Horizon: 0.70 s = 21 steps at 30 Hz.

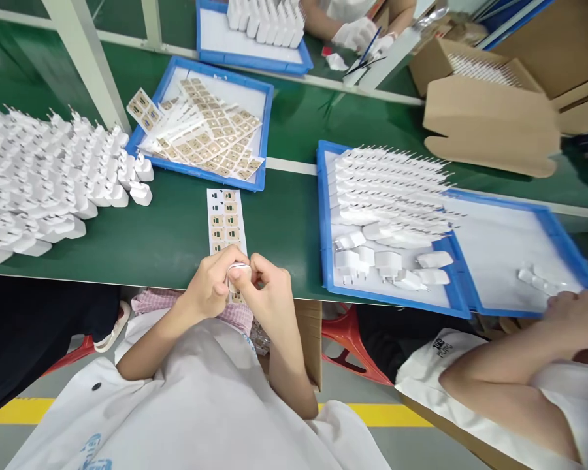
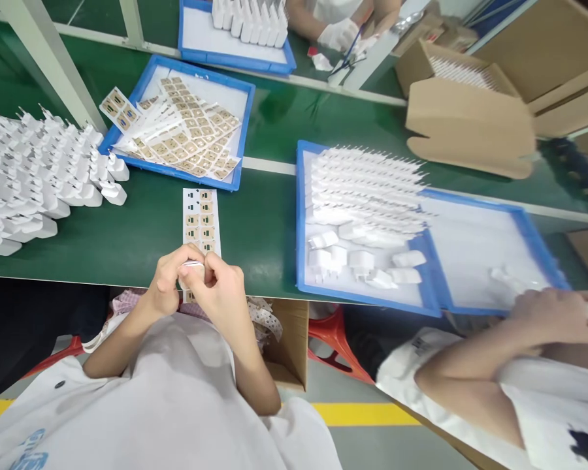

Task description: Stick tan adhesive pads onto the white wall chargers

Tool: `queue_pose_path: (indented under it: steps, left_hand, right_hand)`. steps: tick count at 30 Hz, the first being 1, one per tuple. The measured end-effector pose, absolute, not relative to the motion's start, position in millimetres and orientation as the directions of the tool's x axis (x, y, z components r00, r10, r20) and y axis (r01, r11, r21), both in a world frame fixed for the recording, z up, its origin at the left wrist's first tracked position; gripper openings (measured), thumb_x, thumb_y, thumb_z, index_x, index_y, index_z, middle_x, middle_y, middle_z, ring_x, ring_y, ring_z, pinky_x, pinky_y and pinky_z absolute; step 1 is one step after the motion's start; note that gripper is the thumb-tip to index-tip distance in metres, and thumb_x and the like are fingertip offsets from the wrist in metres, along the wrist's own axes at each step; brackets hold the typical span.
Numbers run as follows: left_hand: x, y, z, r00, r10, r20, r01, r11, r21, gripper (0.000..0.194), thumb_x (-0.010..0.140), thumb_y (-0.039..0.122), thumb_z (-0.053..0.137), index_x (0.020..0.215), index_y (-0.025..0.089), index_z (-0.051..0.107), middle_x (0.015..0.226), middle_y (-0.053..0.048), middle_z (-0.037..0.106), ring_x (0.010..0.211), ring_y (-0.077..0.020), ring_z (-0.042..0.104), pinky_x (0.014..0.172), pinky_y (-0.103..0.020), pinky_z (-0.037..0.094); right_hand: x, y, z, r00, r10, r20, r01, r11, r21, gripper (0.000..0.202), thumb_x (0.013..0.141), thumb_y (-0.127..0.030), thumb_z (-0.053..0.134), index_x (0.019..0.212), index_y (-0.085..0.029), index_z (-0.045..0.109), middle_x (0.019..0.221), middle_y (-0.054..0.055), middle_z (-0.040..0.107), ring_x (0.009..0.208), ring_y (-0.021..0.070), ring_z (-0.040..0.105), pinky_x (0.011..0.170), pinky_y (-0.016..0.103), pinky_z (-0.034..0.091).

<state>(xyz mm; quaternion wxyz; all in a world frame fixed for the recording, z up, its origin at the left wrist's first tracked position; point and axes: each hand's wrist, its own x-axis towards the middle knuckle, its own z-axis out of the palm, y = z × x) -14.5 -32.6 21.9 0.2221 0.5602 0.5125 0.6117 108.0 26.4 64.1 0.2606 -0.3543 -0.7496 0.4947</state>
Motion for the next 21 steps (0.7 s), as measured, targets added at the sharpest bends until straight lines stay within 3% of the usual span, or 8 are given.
queue_pose_path:
  steps: [3,7,12,15,18,21]
  left_hand:
    - [-12,-33,20,-0.285,0.801,0.527,0.380,-0.410,0.829,0.074,0.097,0.083,0.014,0.087,0.021,0.053,0.075,-0.002,0.059,0.062,-0.0165,0.056,0.058,-0.029,0.044]
    - [-9,-34,15,-0.293,0.802,0.520,0.354,-0.414,0.839,0.075,0.097,0.083,0.012,0.089,0.021,0.054,0.076,-0.002,0.059,0.062,-0.0161,0.056,0.058,-0.029,0.045]
    - [-6,-33,16,-0.268,0.774,0.574,0.379,-0.463,0.801,0.075,0.098,0.082,0.014,0.087,0.021,0.055,0.077,-0.004,0.061,0.065,-0.0172,0.059,0.060,-0.030,0.046]
    - [-3,-36,20,-0.262,0.779,0.570,0.368,-0.465,0.805,0.072,0.098,0.082,0.018,0.087,0.021,0.055,0.074,-0.003,0.062,0.063,-0.0171,0.057,0.060,-0.030,0.046]
    - [-1,-40,24,-0.253,0.818,0.516,0.275,-0.451,0.849,0.061,0.105,0.071,0.025,0.090,0.022,0.057,0.070,-0.001,0.063,0.063,-0.0166,0.057,0.063,-0.030,0.046]
    - [-2,-42,27,-0.292,0.845,0.448,0.225,-0.395,0.891,0.048,0.110,0.054,0.032,0.092,0.021,0.061,0.077,-0.002,0.065,0.068,-0.0161,0.059,0.066,-0.030,0.046]
  right_hand:
    - [105,28,64,-0.607,0.794,0.021,0.246,0.213,-0.946,0.052,0.097,-0.053,0.056,0.061,-0.024,0.031,0.056,-0.008,0.028,0.053,0.0086,0.025,0.052,0.026,0.025]
    - [107,29,61,-0.622,0.783,-0.019,0.215,0.147,-0.965,0.054,0.101,-0.056,0.043,0.059,-0.023,0.037,0.053,-0.006,0.035,0.052,0.0097,0.032,0.051,0.027,0.027]
    - [110,26,63,-0.569,0.822,-0.001,0.299,0.206,-0.932,0.060,0.087,-0.054,0.069,0.058,-0.024,0.026,0.053,-0.009,0.023,0.052,0.0079,0.023,0.050,0.026,0.023]
    - [117,29,64,-0.646,0.763,-0.024,0.217,0.153,-0.964,0.057,0.096,-0.059,0.056,0.058,-0.023,0.034,0.053,-0.007,0.032,0.051,0.0086,0.030,0.051,0.026,0.026]
    - [127,33,65,-0.734,0.676,-0.066,0.090,0.000,-0.996,0.058,0.099,-0.065,0.050,0.060,-0.023,0.043,0.053,-0.005,0.044,0.049,0.0102,0.039,0.050,0.026,0.031]
    - [133,32,68,-0.745,0.666,-0.036,0.020,-0.032,-0.999,0.046,0.093,-0.056,0.063,0.066,-0.023,0.048,0.059,-0.005,0.050,0.053,0.0106,0.044,0.052,0.025,0.035]
